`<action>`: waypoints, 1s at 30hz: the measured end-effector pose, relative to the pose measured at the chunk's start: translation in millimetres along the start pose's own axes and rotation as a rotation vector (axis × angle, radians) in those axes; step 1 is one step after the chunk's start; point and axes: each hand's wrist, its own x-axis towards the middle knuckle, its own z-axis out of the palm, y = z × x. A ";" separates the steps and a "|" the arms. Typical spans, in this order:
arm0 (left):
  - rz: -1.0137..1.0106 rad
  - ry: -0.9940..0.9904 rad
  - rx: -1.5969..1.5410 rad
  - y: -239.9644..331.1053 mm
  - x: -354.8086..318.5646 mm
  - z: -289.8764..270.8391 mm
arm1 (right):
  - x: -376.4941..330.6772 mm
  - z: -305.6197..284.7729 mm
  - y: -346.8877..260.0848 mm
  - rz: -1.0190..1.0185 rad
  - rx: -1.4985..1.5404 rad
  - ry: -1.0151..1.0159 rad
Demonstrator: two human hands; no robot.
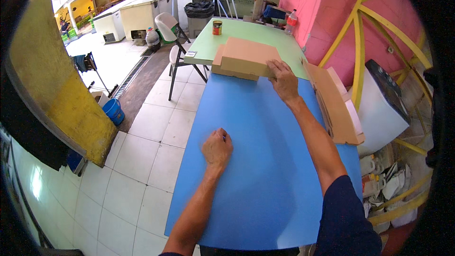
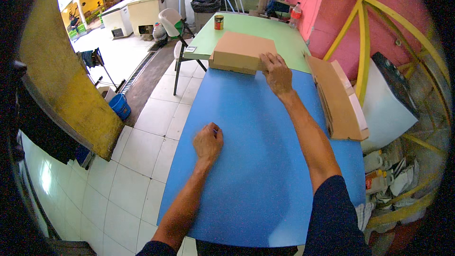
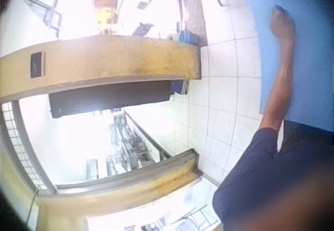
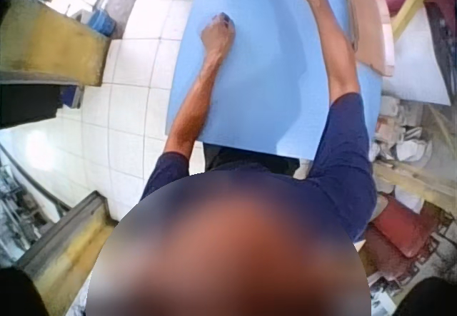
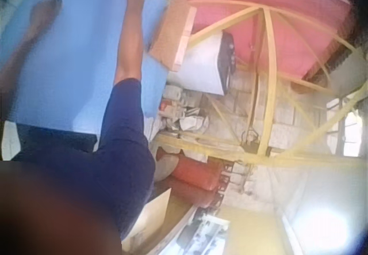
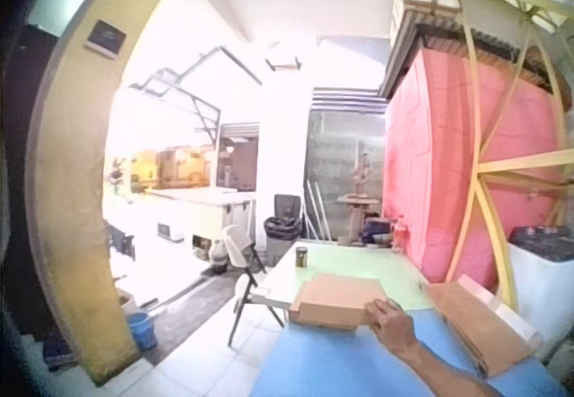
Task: The person assembles flat cardboard sheets into rectangular boxes by folding and interlocking the flaps. They repeat the process for multiple units and stack the finished boxes on a blue table.
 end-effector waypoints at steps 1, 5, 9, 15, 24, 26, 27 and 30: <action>-0.003 -0.002 0.006 2.5 0.4 -1.2 | 12.6 19.7 2.9 -0.001 0.004 -0.001; -0.043 -0.003 0.076 11.3 2.0 -4.3 | 49.6 89.7 14.2 0.019 -0.040 0.002; -0.049 -0.019 0.036 12.7 1.0 -4.0 | 56.2 139.3 25.3 0.004 -0.047 0.047; -0.038 -0.014 0.032 14.4 1.0 -3.2 | 44.0 164.5 29.6 -0.053 -0.069 0.097; -0.051 -0.028 0.091 17.3 1.0 -5.4 | 55.6 164.4 38.9 0.010 -0.009 0.051; -0.065 -0.018 0.106 18.8 -0.1 -3.3 | 56.2 166.5 42.9 0.030 0.026 0.011; -0.065 -0.003 0.129 19.9 -0.4 -2.2 | 55.6 167.9 43.5 -0.012 0.042 0.074; -0.019 0.010 0.163 22.7 1.1 -1.4 | 53.6 168.4 45.2 -0.004 -0.003 0.062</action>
